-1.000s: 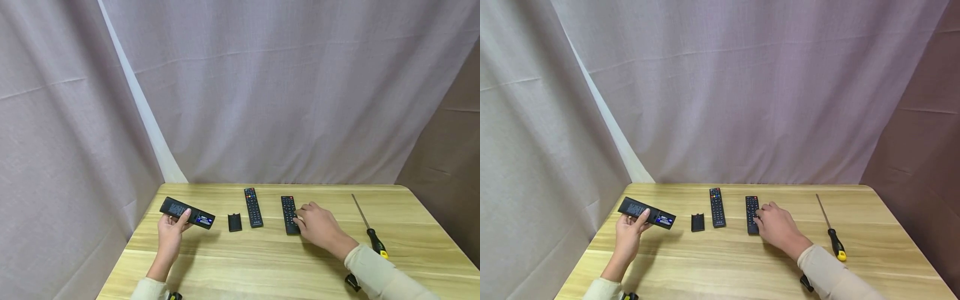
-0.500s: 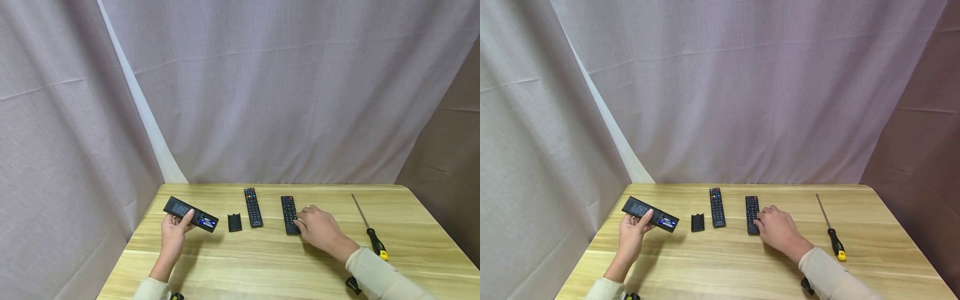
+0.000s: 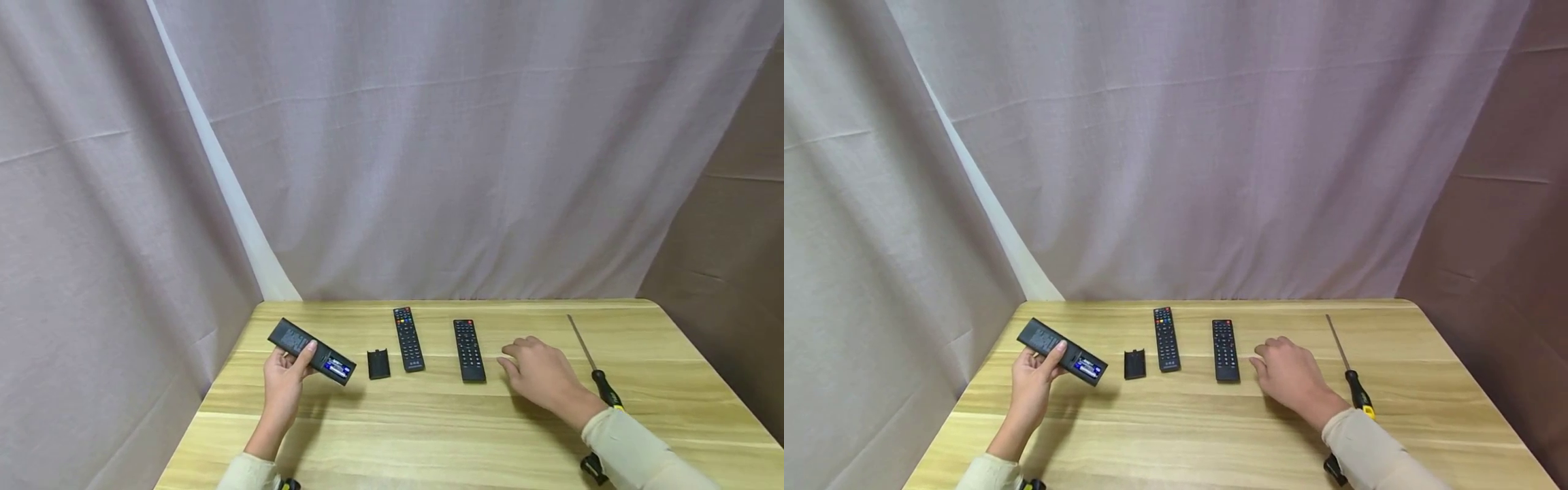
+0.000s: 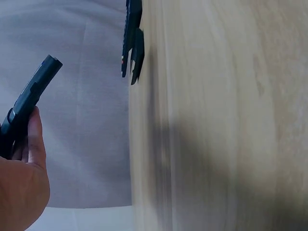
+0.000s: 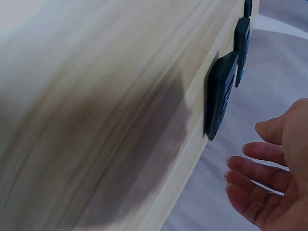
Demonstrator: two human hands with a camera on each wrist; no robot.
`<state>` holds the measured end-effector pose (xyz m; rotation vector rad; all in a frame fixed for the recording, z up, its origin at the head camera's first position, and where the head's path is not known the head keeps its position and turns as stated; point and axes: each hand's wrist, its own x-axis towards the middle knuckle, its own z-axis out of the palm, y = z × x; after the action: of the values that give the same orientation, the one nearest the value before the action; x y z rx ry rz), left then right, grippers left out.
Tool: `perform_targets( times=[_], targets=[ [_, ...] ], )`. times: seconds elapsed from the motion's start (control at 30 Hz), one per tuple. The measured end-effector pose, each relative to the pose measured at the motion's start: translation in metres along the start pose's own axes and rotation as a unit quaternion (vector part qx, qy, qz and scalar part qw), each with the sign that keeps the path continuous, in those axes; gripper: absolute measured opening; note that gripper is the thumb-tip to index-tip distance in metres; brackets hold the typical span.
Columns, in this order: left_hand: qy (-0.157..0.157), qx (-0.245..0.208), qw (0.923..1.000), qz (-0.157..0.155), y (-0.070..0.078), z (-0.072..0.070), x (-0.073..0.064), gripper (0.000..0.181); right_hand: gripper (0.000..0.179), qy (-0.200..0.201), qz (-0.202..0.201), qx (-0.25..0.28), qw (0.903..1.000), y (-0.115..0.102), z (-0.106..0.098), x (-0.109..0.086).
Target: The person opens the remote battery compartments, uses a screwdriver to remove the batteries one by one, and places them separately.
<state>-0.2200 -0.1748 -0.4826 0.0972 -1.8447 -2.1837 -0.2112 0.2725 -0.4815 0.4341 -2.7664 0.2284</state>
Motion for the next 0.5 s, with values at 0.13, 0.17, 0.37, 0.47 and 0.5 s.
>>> perform_targets(
  times=[0.13, 0.17, 0.37, 0.47, 0.5],
  targets=[
    [-0.01, 0.002, 0.9999, -0.008, 0.0, 0.003, -0.001, 0.021, 0.026, -0.005, 0.003, -0.017, 0.9998, 0.009, -0.003, -0.003],
    [-0.012, 0.002, 0.9999, -0.01, 0.0, 0.004, -0.001, 0.021, 0.026, -0.006, 0.004, -0.019, 0.9998, 0.01, -0.003, -0.004],
    [-0.017, 0.005, 0.9998, -0.011, 0.001, 0.009, -0.002, 0.022, 0.026, -0.011, 0.015, -0.028, 0.9994, 0.022, -0.009, -0.013],
    [-0.018, 0.009, 0.9997, -0.013, 0.0, 0.01, -0.002, 0.021, 0.026, -0.018, 0.024, -0.027, 0.9992, 0.028, -0.012, -0.016],
    [-0.019, 0.01, 0.9997, -0.014, -0.001, 0.01, -0.002, 0.021, 0.027, -0.02, 0.028, -0.028, 0.999, 0.031, -0.012, -0.017]
  ],
)
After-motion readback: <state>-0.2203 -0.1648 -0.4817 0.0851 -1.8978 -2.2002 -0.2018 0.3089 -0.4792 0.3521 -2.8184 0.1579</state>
